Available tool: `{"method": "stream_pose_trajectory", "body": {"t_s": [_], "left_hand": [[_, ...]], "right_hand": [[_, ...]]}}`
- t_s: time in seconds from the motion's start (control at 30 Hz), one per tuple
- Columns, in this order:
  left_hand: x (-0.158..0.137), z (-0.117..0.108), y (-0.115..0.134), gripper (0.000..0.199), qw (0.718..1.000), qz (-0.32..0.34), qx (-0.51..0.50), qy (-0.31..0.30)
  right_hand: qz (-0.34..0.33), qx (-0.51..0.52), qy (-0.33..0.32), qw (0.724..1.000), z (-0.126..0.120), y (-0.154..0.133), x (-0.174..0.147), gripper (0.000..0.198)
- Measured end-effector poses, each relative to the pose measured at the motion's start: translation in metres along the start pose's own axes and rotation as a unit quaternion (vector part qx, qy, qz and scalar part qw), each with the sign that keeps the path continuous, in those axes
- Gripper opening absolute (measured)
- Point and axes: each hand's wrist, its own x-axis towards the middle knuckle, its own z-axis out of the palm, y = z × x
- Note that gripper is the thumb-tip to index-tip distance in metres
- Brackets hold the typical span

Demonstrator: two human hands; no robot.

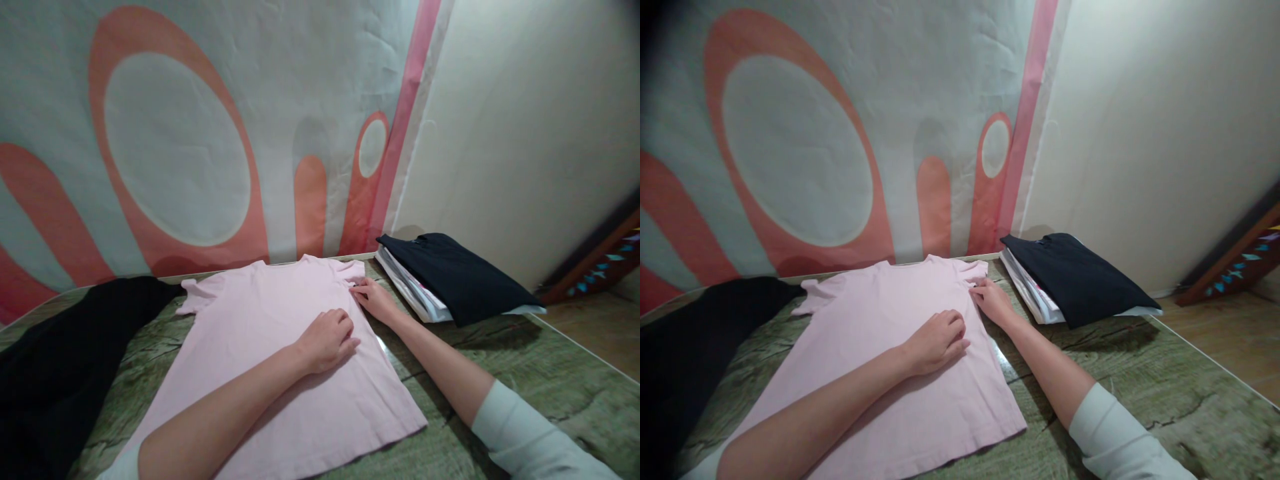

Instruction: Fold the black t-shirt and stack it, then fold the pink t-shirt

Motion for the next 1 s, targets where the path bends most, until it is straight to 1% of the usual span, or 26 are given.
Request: {"method": "stream_pose_trajectory", "body": {"t_s": [0.1,0.17,0.27,0.33,0.4,0.47,0.53,0.63,0.73,0.83,1.0], "left_hand": [[0.008,-0.005,-0.007,0.023,0.999,0.017,-0.025,-0.021],[0.019,-0.004,-0.016,0.022,0.999,0.009,-0.033,-0.024],[0.041,0.005,-0.034,0.025,1.0,-0.019,-0.006,-0.003],[0.053,0.014,-0.043,0.031,1.0,-0.018,0.019,0.01],[0.059,0.023,-0.049,0.037,0.999,-0.011,0.038,0.012],[0.057,0.026,-0.052,0.04,0.999,-0.004,0.052,0.008],[0.048,0.023,-0.054,0.038,0.998,0.003,0.058,-0.001],[0.027,0.009,-0.061,0.036,0.998,0.02,0.054,-0.023],[0.013,-0.006,-0.068,0.036,0.997,0.015,0.058,-0.039],[0.017,-0.007,-0.064,0.032,0.996,0.009,0.068,-0.05],[0.045,0.01,-0.042,0.03,0.997,0.049,0.046,-0.038]], "right_hand": [[-0.001,-0.003,-0.002,1.0,0.001,0.002,0.001,0.027],[-0.004,0.001,-0.004,1.0,0.002,0.005,0.001,0.027],[-0.005,0.004,-0.005,1.0,0.004,0.007,0.0,0.028],[-0.004,0.0,-0.002,1.0,0.004,0.006,-0.001,0.029],[-0.005,-0.007,0.004,1.0,0.004,0.004,-0.002,0.029],[-0.01,-0.016,0.009,1.0,0.003,0.002,-0.002,0.03],[-0.014,-0.023,0.012,1.0,0.002,0.0,-0.003,0.029],[-0.014,-0.03,0.016,0.999,0.001,-0.002,-0.003,0.028],[-0.018,-0.033,0.015,0.999,0.001,0.0,-0.003,0.028],[-0.036,-0.027,0.008,0.999,0.004,0.005,-0.002,0.028],[-0.062,-0.027,-0.013,0.998,0.006,0.018,0.0,0.029]]}}
